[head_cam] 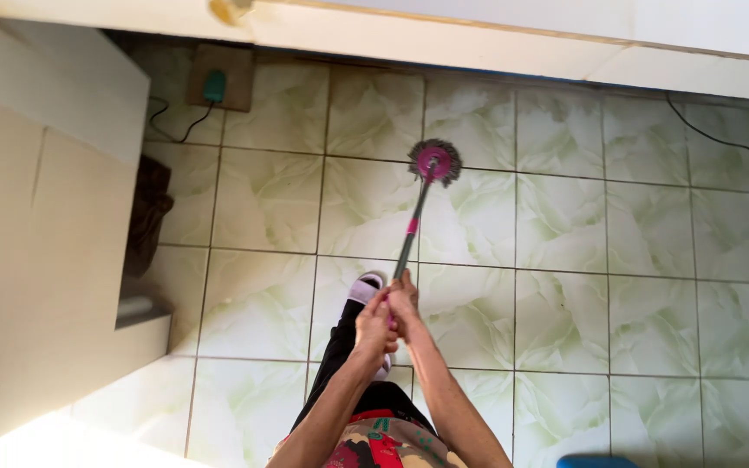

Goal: Mopping a tiled floor and then using the mop head to scrub the interior walls of a concrete storage basin.

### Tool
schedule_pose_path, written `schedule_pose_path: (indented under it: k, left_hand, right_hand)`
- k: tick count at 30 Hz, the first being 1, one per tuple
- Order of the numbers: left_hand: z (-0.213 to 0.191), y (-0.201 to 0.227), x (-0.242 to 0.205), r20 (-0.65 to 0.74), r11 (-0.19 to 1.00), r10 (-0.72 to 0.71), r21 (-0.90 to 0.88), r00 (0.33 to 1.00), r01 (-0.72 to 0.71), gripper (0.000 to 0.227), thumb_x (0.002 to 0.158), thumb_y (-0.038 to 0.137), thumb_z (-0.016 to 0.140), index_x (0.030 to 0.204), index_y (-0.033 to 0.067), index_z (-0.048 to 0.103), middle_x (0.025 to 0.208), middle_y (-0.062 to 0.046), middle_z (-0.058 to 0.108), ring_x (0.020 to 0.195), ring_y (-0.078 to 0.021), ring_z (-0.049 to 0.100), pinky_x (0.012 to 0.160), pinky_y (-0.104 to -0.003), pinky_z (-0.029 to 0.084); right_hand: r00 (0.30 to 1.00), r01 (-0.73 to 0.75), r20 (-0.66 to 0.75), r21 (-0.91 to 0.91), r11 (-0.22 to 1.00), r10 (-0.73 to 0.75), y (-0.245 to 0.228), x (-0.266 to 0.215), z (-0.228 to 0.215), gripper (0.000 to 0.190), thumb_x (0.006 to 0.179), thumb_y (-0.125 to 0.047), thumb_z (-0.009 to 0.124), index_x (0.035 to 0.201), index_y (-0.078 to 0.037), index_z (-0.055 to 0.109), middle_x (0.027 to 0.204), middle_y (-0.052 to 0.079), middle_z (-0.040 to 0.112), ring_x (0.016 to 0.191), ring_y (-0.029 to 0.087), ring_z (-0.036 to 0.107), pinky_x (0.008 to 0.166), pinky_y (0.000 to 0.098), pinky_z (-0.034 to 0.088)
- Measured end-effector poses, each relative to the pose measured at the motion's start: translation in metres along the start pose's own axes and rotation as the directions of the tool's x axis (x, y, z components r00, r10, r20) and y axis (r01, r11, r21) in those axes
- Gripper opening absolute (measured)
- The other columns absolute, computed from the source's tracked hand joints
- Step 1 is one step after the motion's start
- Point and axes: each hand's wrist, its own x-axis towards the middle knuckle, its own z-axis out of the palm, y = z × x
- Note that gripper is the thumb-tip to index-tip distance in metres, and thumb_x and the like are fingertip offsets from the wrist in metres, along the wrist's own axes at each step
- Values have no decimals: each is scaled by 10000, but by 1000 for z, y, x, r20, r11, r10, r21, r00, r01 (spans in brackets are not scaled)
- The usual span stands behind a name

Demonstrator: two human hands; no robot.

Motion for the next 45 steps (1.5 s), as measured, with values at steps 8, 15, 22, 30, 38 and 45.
schedule_pose_path:
  k: [8,15,22,30,38,45]
  left_hand:
    - [-107,-8,-81,-242,930,95,-325,966,-172,416,1084,296,405,1479,349,523,638,6,423,402,-62,262,335,-220,219]
    - [-152,-54,-164,-271,880,69,-436,960,-186,438,1081,301,363,1485,417,486,687,0,433,425,-63,267,348,-208,218]
    - [-115,-76,-257,-153,889,39,-446,987,-105,442,1074,266,381,1483,424,433,731,-39,504,483,-95,406,405,-232,337]
    - [-126,-41,-346,42,868,251,-452,967,-205,436,1070,310,367,1465,187,503,795,-26,564,596,-116,547,495,-271,479]
    - [-178,-15,-368,-92,854,519,104,850,-511,511,1020,430,397,1492,254,481,780,-73,644,571,-191,611,505,-326,472]
    - [-191,13,-279,-99,146,989,714,107,-685,580,882,202,737,1402,94,503,1105,-143,656,968,-238,667,766,-359,573]
  right_hand:
    - [882,413,384,-348,842,-274,101,-40,123,580,1029,-217,519,1575,-123,348,1022,190,666,765,219,640,627,338,501]
    - [828,316,548,-281,906,-119,156,-137,128,578,1082,-259,480,1619,-152,297,1158,61,554,828,149,652,564,309,579]
    - [697,-215,663,-171,962,273,40,-276,11,585,1001,-234,596,1549,-246,390,890,29,580,742,131,530,572,284,460]
    - [547,696,760,-181,695,-350,10,-369,-1,849,723,-96,670,1508,-244,381,1193,86,478,765,254,557,745,330,534]
    - [560,741,588,-41,670,-583,69,-323,81,464,927,-337,678,1307,-126,518,1149,174,606,1054,344,573,841,420,538]
    - [68,995,676,-98,1,-734,47,-249,142,267,887,-148,725,1146,-145,658,1183,82,710,1133,315,623,961,442,552]
